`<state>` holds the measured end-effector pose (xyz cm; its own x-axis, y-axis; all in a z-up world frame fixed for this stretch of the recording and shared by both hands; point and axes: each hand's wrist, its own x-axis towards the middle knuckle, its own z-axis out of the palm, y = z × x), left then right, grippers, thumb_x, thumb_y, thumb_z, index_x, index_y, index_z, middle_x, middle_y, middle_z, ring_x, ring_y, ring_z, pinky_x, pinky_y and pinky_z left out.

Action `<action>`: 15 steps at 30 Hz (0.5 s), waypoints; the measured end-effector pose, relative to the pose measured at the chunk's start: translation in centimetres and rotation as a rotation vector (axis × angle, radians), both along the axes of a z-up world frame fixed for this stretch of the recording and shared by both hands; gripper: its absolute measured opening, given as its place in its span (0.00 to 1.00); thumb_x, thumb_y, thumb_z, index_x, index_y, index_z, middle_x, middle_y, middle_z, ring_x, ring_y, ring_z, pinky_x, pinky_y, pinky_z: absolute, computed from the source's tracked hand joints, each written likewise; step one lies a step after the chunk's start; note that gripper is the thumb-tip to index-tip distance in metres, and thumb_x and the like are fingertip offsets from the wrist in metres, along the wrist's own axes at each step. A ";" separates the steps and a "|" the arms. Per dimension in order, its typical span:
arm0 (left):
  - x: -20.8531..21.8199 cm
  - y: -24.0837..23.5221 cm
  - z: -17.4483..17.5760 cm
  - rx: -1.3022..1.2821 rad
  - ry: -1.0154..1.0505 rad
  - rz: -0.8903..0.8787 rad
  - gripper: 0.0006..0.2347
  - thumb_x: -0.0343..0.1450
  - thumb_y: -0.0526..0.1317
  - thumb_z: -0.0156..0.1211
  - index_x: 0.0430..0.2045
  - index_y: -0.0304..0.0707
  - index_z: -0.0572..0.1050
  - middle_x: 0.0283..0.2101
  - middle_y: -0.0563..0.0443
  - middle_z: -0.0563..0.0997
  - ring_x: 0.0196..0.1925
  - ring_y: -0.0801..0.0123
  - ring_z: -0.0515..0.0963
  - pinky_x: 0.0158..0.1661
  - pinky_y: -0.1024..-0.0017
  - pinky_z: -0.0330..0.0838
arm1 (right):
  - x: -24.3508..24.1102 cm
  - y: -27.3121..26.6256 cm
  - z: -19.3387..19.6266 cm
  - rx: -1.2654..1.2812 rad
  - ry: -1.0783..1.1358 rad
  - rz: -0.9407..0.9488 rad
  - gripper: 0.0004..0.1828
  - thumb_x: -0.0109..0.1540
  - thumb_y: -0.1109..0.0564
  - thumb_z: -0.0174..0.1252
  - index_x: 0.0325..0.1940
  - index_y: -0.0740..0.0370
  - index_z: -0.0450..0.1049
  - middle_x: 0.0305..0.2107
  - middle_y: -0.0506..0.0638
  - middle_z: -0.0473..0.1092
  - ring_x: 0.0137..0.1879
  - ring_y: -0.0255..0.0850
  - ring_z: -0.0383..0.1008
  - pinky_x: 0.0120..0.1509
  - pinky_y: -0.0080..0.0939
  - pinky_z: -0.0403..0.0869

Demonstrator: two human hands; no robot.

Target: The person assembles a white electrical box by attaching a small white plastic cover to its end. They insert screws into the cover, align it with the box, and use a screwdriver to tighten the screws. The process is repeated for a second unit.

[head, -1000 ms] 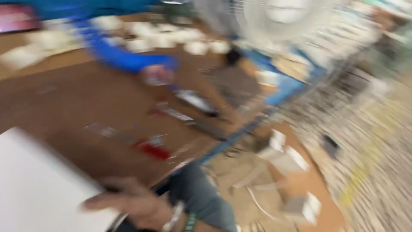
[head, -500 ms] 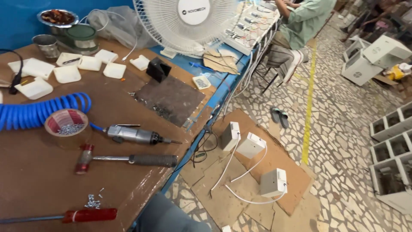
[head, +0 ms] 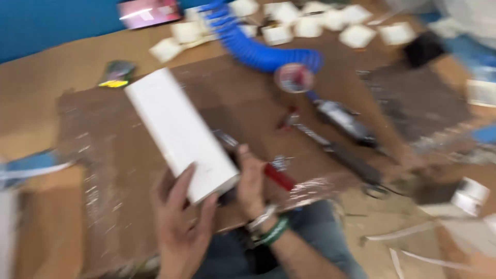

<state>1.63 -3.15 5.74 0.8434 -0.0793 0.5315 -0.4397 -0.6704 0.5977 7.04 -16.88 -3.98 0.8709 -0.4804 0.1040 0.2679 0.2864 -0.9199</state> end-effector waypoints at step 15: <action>-10.1 -0.4 -21.5 0.816 1.130 -0.243 0.21 0.78 0.55 0.53 0.68 0.70 0.64 0.47 0.58 0.86 0.49 0.77 0.86 0.54 0.79 0.79 | -14.7 -4.4 3.7 -0.401 0.443 0.261 0.15 0.67 0.51 0.61 0.48 0.66 0.81 0.25 0.50 0.74 0.32 0.33 0.72 0.36 0.34 0.72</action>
